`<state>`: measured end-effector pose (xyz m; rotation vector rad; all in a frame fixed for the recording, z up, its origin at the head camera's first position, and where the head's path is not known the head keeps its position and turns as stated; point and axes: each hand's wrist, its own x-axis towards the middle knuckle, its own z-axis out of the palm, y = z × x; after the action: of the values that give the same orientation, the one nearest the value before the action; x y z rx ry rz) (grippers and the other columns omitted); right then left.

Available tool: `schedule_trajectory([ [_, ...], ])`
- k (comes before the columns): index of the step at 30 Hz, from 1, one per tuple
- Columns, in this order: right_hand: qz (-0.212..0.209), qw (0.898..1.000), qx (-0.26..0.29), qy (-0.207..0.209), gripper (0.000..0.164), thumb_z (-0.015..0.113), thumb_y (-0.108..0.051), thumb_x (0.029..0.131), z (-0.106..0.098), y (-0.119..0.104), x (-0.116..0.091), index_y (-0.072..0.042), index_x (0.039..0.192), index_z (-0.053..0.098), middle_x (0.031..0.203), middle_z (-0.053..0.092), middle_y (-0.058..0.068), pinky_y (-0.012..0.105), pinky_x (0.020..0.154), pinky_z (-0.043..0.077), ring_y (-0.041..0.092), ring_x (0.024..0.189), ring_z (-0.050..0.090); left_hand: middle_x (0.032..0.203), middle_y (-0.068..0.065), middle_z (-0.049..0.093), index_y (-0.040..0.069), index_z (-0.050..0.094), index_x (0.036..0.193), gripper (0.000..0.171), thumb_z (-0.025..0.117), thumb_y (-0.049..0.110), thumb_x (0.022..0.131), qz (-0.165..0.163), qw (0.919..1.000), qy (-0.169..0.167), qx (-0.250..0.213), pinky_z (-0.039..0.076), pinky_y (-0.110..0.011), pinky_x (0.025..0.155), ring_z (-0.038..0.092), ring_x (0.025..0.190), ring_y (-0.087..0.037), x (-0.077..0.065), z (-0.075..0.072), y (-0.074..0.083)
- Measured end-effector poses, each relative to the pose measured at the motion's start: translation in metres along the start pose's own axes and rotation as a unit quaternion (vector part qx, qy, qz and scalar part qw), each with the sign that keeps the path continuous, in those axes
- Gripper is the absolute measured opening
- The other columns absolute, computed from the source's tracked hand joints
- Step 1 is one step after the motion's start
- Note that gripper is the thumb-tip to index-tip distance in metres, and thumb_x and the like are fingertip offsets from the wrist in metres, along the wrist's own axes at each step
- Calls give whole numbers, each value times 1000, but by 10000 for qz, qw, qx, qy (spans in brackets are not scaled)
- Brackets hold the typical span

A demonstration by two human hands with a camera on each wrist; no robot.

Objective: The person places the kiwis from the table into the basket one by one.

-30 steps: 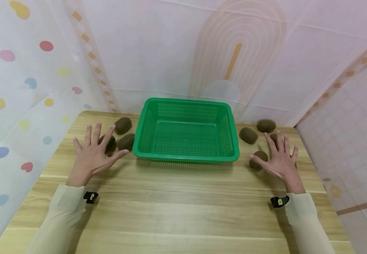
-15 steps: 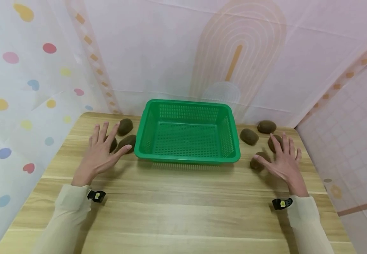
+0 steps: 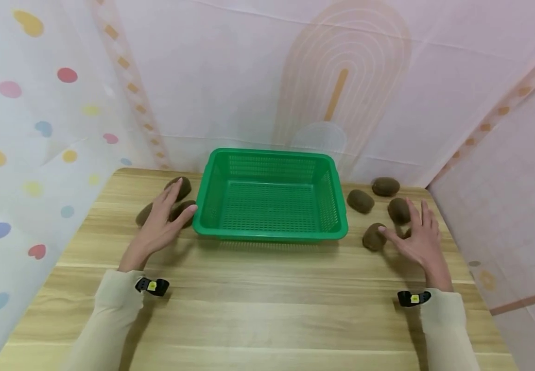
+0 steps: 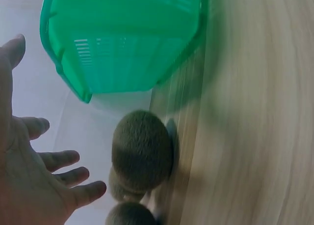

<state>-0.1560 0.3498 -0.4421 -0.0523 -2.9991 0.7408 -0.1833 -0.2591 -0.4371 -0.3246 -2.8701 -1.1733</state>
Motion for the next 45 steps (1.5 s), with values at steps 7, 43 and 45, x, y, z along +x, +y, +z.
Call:
schedule_trajectory([
  [7, 125, 9998, 126, 7, 106, 64, -58, 94, -6, 12, -2, -13, 167, 0, 168, -10, 31, 84, 109, 11, 64, 149, -2, 169, -15, 22, 31, 13, 166, 75, 55, 46, 106, 5, 9958, 190, -892, 25, -66, 122, 20, 157, -39, 12, 10, 3],
  [43, 1218, 9898, 742, 74, 78, 70, -37, 97, -3, 32, -21, 7, 152, 38, 140, 48, 40, 61, 90, 52, 53, 119, 53, 103, 11, 62, 9, 44, 156, 61, 68, 18, 101, -1130, 9288, 417, -3504, 47, -14, 66, 58, 80, 2, 22, 28, 24],
  [45, 1191, 9902, 728, 105, 77, 70, -37, 97, -3, 31, -21, 7, 152, 39, 139, 49, 39, 61, 90, 52, 53, 119, 54, 100, 13, 63, 9, 44, 156, 61, 67, 17, 101, -1135, 9268, 431, -3554, 46, -14, 65, 57, 79, 2, 23, 28, 25],
])
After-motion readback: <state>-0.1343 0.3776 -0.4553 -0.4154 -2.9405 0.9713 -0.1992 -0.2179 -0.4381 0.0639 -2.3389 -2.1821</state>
